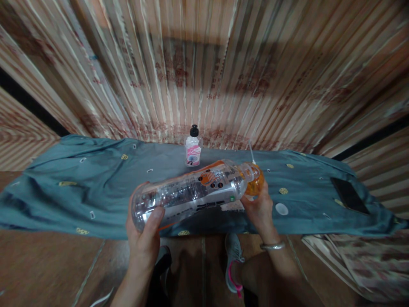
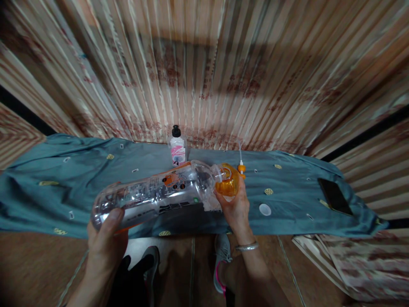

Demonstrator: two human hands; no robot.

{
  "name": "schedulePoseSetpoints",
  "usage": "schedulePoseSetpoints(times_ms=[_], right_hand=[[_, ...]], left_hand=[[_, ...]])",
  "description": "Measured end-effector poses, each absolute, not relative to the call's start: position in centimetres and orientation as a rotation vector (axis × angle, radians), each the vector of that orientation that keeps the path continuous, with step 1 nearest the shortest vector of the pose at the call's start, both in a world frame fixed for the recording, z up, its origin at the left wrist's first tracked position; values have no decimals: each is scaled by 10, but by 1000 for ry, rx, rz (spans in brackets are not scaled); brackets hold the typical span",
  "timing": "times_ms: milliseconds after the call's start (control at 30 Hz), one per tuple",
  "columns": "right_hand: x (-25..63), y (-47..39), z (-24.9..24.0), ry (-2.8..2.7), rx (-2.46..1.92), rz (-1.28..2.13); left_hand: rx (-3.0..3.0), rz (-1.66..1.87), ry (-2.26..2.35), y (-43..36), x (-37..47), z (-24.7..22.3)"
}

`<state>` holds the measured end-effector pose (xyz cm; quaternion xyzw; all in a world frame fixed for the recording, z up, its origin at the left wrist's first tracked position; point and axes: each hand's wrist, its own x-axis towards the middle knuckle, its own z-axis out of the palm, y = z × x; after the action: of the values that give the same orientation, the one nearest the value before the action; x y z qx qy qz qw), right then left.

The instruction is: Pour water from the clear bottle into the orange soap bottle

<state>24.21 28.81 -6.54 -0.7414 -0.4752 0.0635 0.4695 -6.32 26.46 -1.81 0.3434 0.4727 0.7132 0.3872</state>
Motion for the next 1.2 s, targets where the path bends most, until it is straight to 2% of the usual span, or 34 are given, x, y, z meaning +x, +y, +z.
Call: schedulePoseSetpoints(times_ms=[1200], right_hand=[[243,288,-66,-1179,-1798,184]], left_hand=[[926,1766,1235,263,-64,-18]])
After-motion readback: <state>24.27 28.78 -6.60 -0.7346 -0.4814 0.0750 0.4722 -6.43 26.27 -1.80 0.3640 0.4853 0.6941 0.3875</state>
